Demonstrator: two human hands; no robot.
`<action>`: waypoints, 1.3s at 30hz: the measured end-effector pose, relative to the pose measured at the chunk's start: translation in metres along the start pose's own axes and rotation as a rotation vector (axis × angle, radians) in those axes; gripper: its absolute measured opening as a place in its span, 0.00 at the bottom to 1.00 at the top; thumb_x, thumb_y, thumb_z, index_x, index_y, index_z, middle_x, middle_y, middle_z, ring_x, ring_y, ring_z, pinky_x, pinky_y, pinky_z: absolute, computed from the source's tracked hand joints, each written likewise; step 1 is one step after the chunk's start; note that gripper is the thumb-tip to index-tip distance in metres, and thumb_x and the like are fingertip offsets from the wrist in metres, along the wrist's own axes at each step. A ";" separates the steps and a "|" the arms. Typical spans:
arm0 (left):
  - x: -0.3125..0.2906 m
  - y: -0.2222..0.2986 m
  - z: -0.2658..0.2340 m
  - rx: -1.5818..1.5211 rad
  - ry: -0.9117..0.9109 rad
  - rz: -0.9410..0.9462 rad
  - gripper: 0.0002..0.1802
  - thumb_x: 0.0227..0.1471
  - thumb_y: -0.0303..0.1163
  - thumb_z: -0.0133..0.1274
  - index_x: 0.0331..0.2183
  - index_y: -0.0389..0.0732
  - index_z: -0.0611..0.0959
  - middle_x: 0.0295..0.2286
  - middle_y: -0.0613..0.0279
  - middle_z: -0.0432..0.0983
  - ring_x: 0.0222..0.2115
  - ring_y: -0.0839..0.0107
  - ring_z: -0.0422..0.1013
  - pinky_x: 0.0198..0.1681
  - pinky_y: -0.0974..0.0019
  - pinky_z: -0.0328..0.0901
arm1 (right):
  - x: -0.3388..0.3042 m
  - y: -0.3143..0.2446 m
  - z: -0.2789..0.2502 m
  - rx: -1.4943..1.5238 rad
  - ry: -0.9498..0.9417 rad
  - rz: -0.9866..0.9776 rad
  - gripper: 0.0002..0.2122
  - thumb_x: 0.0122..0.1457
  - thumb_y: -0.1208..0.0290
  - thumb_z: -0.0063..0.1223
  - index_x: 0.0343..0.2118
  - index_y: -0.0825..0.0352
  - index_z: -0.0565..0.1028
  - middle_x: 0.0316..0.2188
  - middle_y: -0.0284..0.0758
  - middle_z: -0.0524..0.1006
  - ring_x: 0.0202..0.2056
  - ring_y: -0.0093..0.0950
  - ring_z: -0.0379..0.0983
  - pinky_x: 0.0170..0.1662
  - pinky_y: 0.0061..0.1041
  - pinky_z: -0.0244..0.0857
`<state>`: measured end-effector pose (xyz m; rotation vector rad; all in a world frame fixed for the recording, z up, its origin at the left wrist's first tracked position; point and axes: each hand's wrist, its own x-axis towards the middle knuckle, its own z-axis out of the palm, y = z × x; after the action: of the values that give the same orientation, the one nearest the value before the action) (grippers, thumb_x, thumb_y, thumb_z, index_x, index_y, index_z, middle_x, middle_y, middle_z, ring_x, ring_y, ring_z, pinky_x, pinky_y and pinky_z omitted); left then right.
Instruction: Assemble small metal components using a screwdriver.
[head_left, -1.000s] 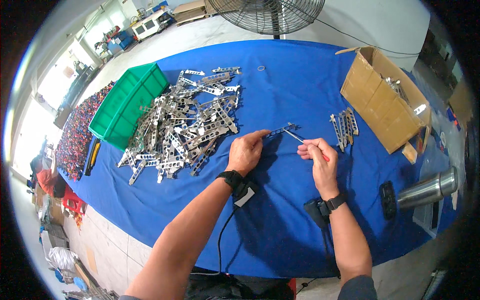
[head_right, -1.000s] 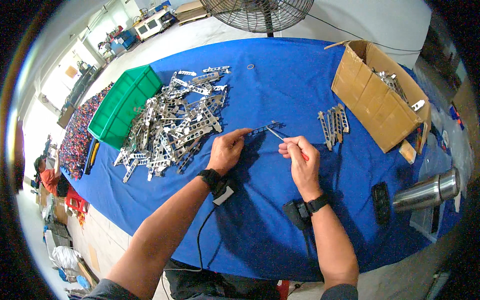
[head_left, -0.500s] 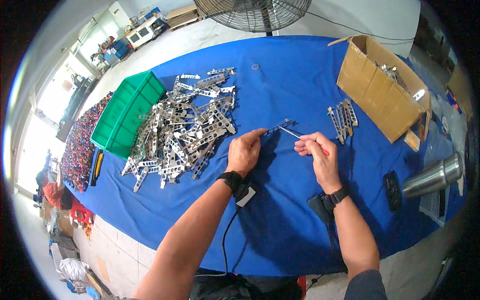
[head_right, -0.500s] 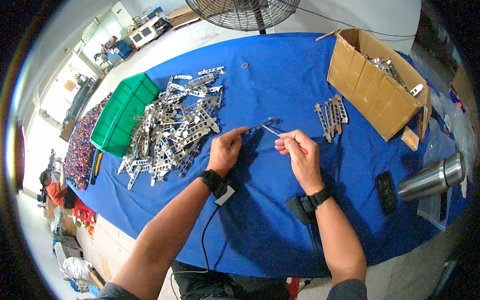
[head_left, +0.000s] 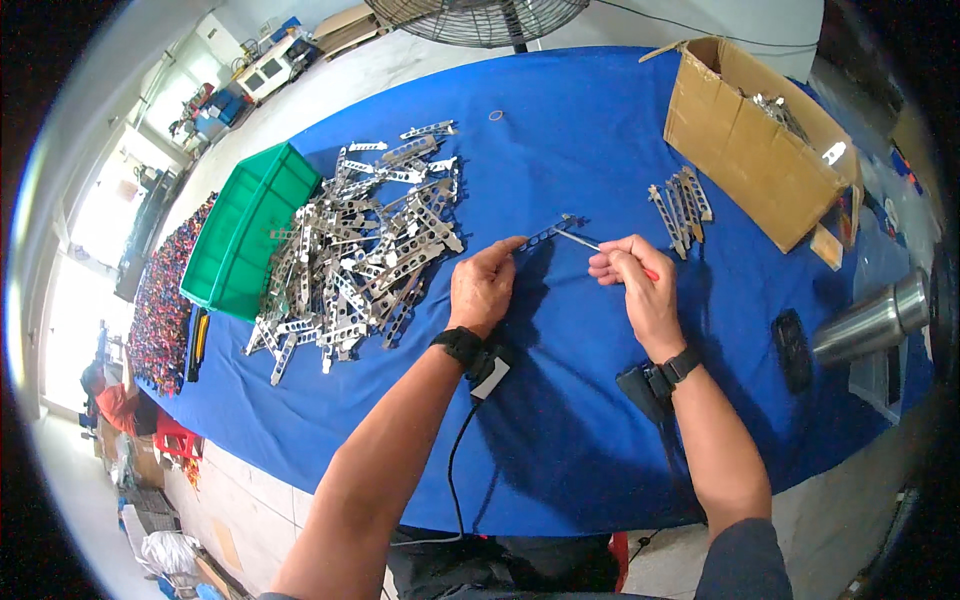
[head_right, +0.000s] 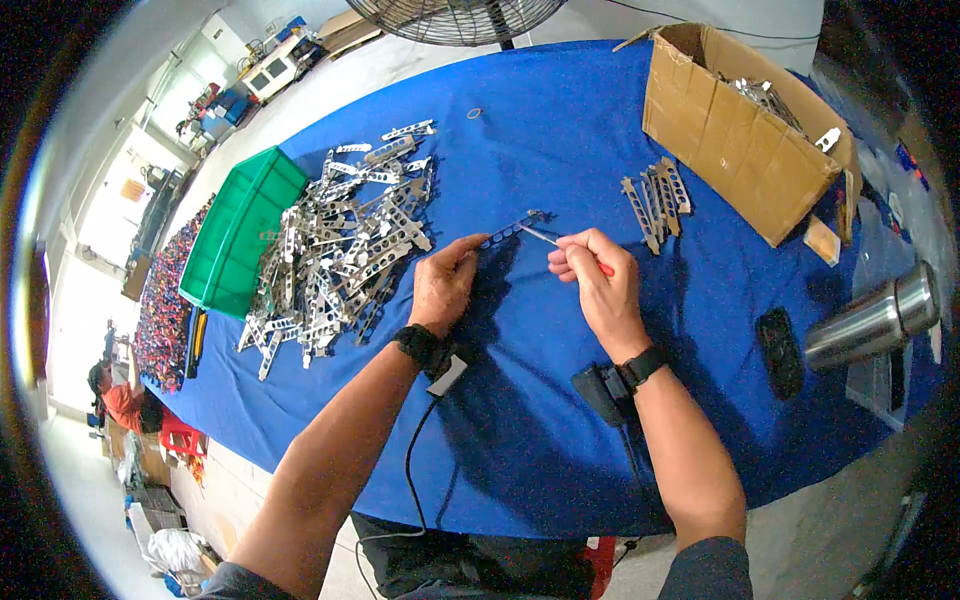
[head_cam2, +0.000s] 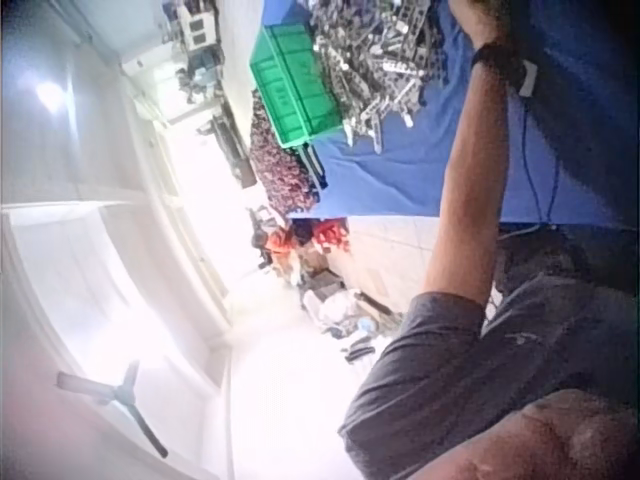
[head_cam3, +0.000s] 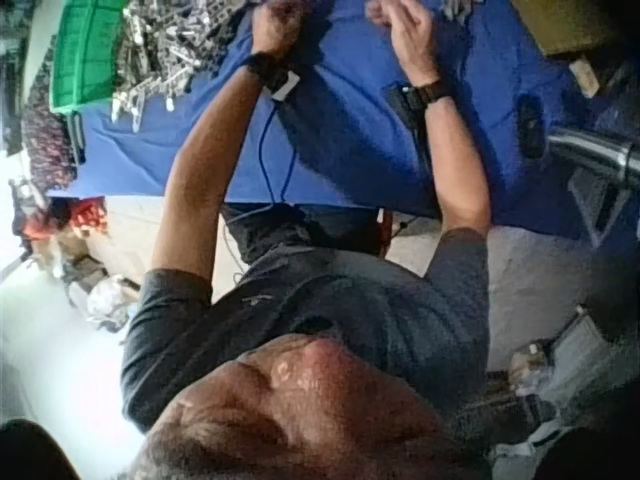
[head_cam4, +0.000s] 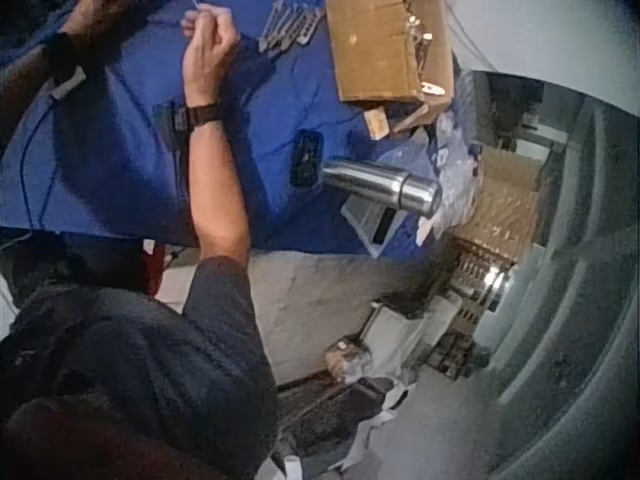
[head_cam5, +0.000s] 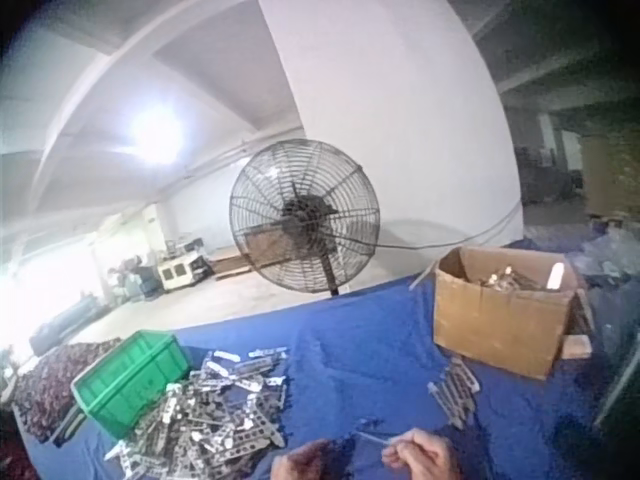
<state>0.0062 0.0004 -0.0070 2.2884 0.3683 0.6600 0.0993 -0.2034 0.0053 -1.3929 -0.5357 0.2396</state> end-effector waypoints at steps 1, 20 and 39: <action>0.001 0.001 -0.001 0.004 0.003 0.007 0.15 0.56 0.26 0.49 0.44 0.42 0.84 0.18 0.60 0.73 0.19 0.77 0.67 0.27 0.67 0.65 | 0.001 0.000 0.002 0.038 -0.010 -0.019 0.10 0.64 0.73 0.43 0.34 0.73 0.76 0.29 0.40 0.80 0.30 0.26 0.78 0.34 0.24 0.72; 0.001 -0.002 -0.001 -0.015 -0.004 0.004 0.15 0.56 0.26 0.49 0.44 0.41 0.84 0.15 0.62 0.68 0.18 0.78 0.63 0.24 0.70 0.62 | 0.001 0.002 0.001 -0.016 0.002 -0.026 0.08 0.62 0.76 0.47 0.34 0.72 0.77 0.29 0.37 0.80 0.31 0.23 0.78 0.36 0.21 0.72; 0.001 0.006 -0.003 -0.006 -0.041 -0.117 0.17 0.52 0.27 0.49 0.44 0.45 0.84 0.21 0.49 0.77 0.24 0.57 0.75 0.32 0.59 0.68 | -0.001 0.000 0.007 -0.041 0.069 -0.060 0.13 0.65 0.66 0.47 0.37 0.72 0.79 0.27 0.35 0.80 0.29 0.22 0.77 0.35 0.22 0.71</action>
<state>0.0056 -0.0021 -0.0004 2.2519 0.4766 0.5541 0.0947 -0.1977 0.0053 -1.4171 -0.5264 0.1324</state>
